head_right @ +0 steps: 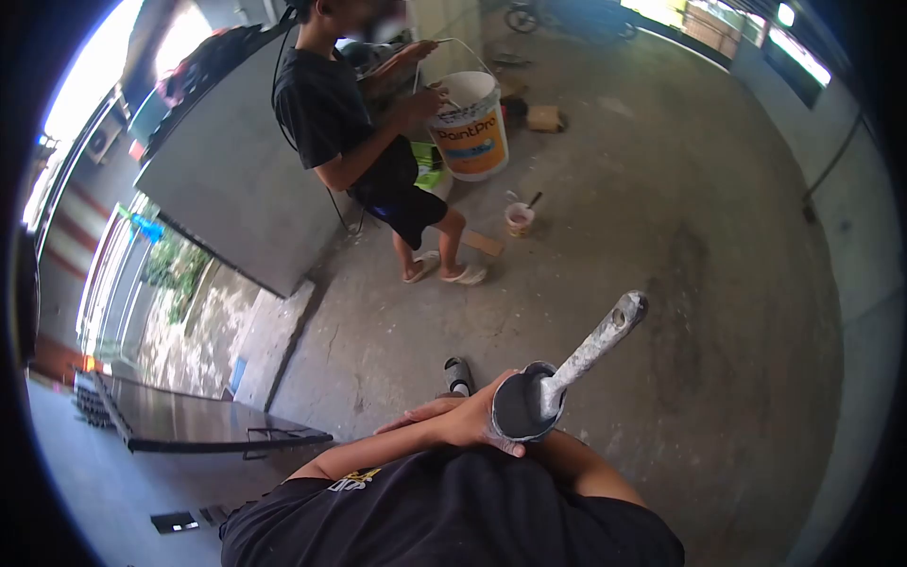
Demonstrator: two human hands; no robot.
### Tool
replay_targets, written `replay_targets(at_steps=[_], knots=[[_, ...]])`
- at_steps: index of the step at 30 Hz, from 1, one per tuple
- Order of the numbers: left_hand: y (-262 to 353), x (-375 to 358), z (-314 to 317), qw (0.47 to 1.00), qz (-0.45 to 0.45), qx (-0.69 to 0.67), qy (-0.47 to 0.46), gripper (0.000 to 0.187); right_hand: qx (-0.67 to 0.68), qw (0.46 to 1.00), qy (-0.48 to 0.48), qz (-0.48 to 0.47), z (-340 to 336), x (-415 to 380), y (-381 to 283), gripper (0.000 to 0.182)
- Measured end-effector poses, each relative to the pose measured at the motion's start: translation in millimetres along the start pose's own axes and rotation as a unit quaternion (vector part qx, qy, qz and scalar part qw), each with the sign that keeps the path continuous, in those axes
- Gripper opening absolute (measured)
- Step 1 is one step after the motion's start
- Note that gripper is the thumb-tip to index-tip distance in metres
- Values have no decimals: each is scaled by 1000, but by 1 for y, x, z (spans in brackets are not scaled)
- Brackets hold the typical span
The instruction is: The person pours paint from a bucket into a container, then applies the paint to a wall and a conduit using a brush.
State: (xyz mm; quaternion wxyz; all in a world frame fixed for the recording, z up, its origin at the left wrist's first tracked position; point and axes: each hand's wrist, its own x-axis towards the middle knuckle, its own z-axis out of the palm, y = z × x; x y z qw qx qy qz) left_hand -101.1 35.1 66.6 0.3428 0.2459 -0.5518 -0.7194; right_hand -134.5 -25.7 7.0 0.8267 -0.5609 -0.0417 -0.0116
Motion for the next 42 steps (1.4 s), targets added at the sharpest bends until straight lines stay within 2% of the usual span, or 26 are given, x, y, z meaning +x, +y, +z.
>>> replay_targets(at_steps=[7,9,20,25,28,30,31,33,35,40,42], knots=[[17,77,5,996,-14,-16,-83,107,-9,998,46,-35,-32,-34,-37,54],[17,102,2,994,9,-29,-107,106,-7,998,55,-39,-47,-41,-48,54],[53,227,-48,981,50,-74,-174,112,34,993,97,-62,-162,-36,-116,54],[52,275,-71,965,76,-130,-213,107,136,979,112,-103,-217,-14,-135,55],[56,296,-77,966,105,-100,-212,104,182,968,122,-120,-248,-11,-141,56],[59,308,-75,959,111,-110,-235,101,94,979,139,-113,-263,-16,-147,50],[59,312,-73,959,109,-114,-237,101,97,978,144,-114,-266,-18,-151,50],[58,321,-68,955,111,-124,-244,101,-3,992,124,-36,-271,-18,-162,43],[56,328,-62,954,116,-116,-252,102,-6,987,159,-3,-265,-20,-175,40],[43,354,-44,954,123,-90,-258,105,-106,991,79,-4,-280,-50,-192,41],[43,368,-36,955,51,-79,-283,106,-156,987,36,0,-286,-69,-199,42]])
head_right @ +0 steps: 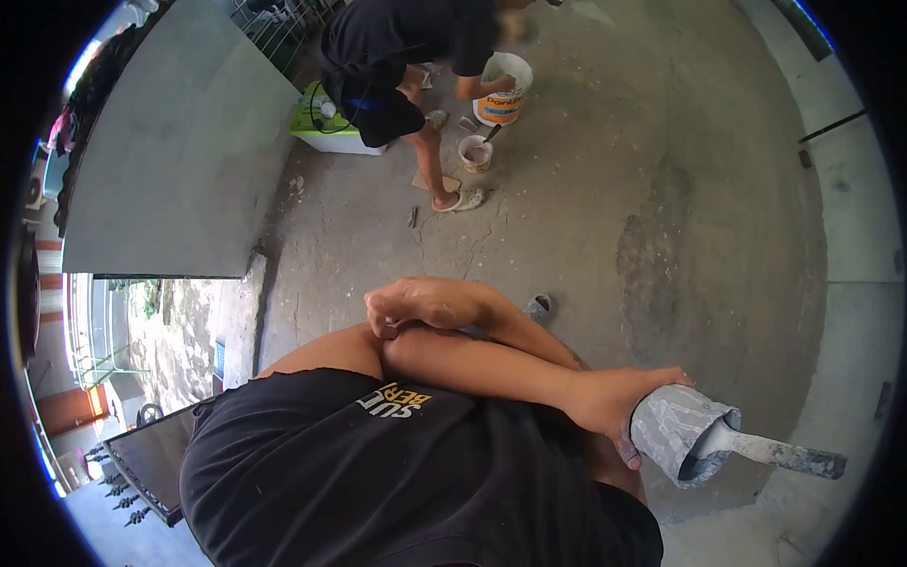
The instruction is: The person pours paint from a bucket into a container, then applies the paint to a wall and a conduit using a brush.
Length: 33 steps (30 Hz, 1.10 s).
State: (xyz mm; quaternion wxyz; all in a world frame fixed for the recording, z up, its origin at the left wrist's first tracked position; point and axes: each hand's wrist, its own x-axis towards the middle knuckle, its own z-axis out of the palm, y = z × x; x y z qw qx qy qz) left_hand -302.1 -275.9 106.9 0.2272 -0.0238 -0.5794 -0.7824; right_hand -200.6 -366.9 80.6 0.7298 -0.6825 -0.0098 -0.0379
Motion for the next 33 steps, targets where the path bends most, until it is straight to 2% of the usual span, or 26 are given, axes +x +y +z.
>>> replay_targets(at_steps=[3,6,7,11,13,15,17,19,22,23,25,27,30,31,33], knots=[[-17,35,1,1000,12,18,-8,105,-51,998,-33,-17,-6,-33,-3,43],[-36,75,15,999,22,33,3,104,-79,996,27,-43,9,-78,-14,45],[-45,92,22,999,20,47,-3,104,-90,991,79,-64,17,-97,-16,48],[-89,148,52,999,10,47,19,103,-99,989,89,-68,34,-171,-13,49],[-97,166,56,999,11,43,29,102,-181,983,-6,10,23,-197,-23,49],[-103,191,62,998,15,51,27,103,-193,981,-26,8,19,-226,-35,47],[-54,203,-13,999,11,27,22,103,-173,983,-51,21,-61,-201,-50,45],[-58,218,-23,999,3,33,9,102,-132,983,114,-56,-68,-217,-39,52],[-62,234,-32,1000,12,26,9,103,-152,977,146,-34,-76,-223,-36,54],[-61,237,-38,1000,3,23,11,103,-150,977,145,-34,-86,-224,-37,54],[-62,247,-53,1000,-6,22,15,102,-166,985,43,12,-112,-235,-43,48],[-61,254,-74,999,-2,32,18,101,-145,989,7,-9,-136,-237,-45,49],[-52,272,-124,999,-31,8,9,98,-118,989,85,-4,-185,-242,-37,54],[-51,279,-143,999,-32,8,8,98,-117,989,85,-4,-203,-242,-33,54],[-51,292,-178,999,-17,30,20,98,-125,980,152,1,-235,-241,-27,58]])
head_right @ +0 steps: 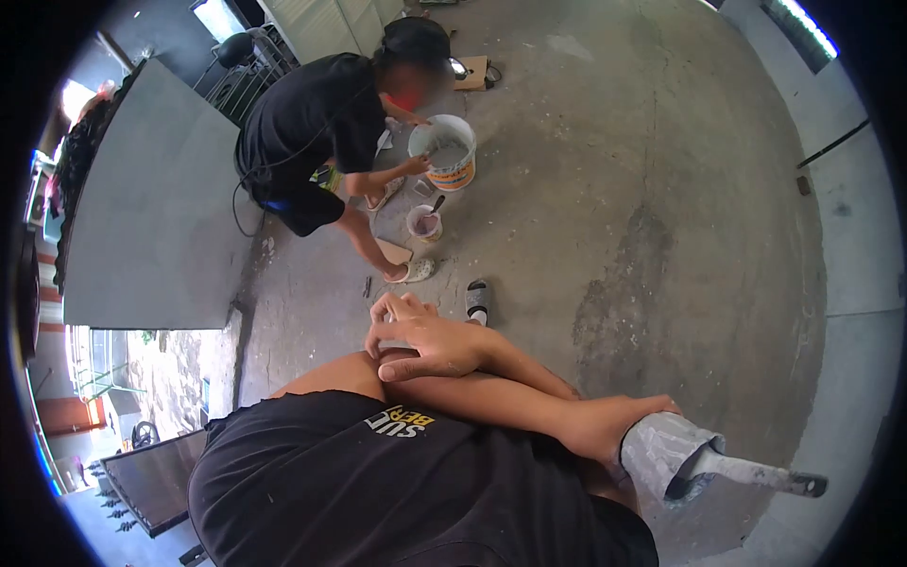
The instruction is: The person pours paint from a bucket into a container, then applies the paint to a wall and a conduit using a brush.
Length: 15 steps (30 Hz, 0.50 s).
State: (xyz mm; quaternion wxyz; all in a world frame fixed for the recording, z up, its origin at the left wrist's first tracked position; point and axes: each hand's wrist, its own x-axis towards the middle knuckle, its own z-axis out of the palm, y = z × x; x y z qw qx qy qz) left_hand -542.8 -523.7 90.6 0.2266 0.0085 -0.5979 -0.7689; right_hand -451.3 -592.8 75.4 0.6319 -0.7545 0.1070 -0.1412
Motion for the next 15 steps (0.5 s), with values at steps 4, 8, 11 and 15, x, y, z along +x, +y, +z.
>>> replay_targets(at_steps=[4,8,11,15], knots=[[8,33,-64,999,26,-26,21,99,-23,997,-76,22,-77,18,16,60],[16,54,-110,998,53,-11,13,99,-48,991,-123,-1,-128,27,24,58],[22,67,-146,999,38,-12,28,98,-15,999,-42,-2,-151,42,38,58],[25,84,-174,998,9,-35,49,99,24,996,-82,11,-180,47,40,60]])
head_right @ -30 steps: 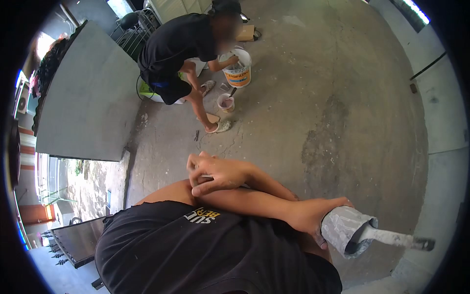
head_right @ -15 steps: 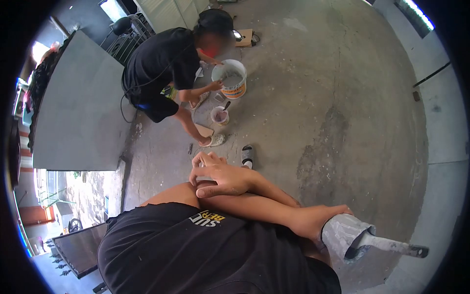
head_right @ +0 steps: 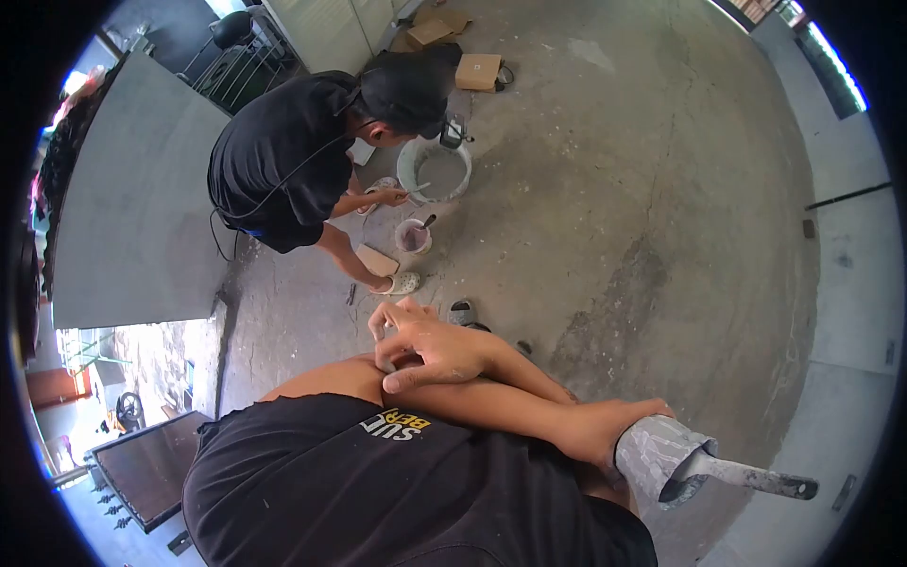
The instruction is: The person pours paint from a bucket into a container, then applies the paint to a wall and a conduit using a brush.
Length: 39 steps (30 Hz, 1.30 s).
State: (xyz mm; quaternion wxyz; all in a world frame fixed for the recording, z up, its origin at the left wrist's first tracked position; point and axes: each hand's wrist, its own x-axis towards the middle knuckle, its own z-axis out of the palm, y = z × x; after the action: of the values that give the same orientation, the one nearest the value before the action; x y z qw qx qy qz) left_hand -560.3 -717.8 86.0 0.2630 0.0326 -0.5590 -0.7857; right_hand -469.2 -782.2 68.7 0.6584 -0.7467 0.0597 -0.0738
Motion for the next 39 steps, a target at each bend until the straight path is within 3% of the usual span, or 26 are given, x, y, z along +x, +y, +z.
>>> replay_targets(at_steps=[1,3,4,7,9,10,13,15,16,19,21,25,27,31,33,36,39], knots=[[1,7,-9,1000,3,3,5,99,-1,1000,-6,-1,-12,1,1,60],[-1,22,-19,998,38,36,28,97,-9,990,-138,-22,-31,-2,4,61],[-2,30,-25,998,42,35,38,97,-6,989,-148,-21,-38,-6,6,61],[-4,51,-41,997,25,31,69,98,29,989,-142,11,-49,-16,8,61],[-5,63,-41,991,62,44,108,98,59,997,-26,-45,-38,-23,9,57],[-5,68,-42,991,61,45,114,98,61,997,-31,-47,-40,-26,9,57],[-3,84,-48,988,55,50,132,97,27,993,-104,-59,-57,-31,3,56],[-8,94,-44,982,74,69,157,95,-19,969,-241,-53,-63,-38,-1,57],[-9,99,-48,981,76,71,164,95,-18,967,-248,-55,-68,-41,-1,57],[-13,107,-47,984,56,57,157,94,3,964,-256,-67,-67,-51,-2,54],[-14,112,-48,977,68,60,191,93,11,987,-131,-88,-58,-58,1,54],[-17,121,-50,971,80,73,211,92,9,981,-157,-114,-57,-62,5,54],[-20,125,-49,968,89,84,219,92,-8,965,-247,-92,-60,-66,1,55],[-21,129,-49,967,102,75,223,92,-31,943,-311,-114,-64,-66,-1,58],[-21,129,-46,965,84,71,238,93,14,970,-204,-129,-54,-75,4,52],[-20,130,-49,960,86,80,256,93,28,979,-154,-133,-47,-77,6,51],[-22,133,-47,956,77,79,272,93,8,964,-242,-113,-53,-79,2,57]])
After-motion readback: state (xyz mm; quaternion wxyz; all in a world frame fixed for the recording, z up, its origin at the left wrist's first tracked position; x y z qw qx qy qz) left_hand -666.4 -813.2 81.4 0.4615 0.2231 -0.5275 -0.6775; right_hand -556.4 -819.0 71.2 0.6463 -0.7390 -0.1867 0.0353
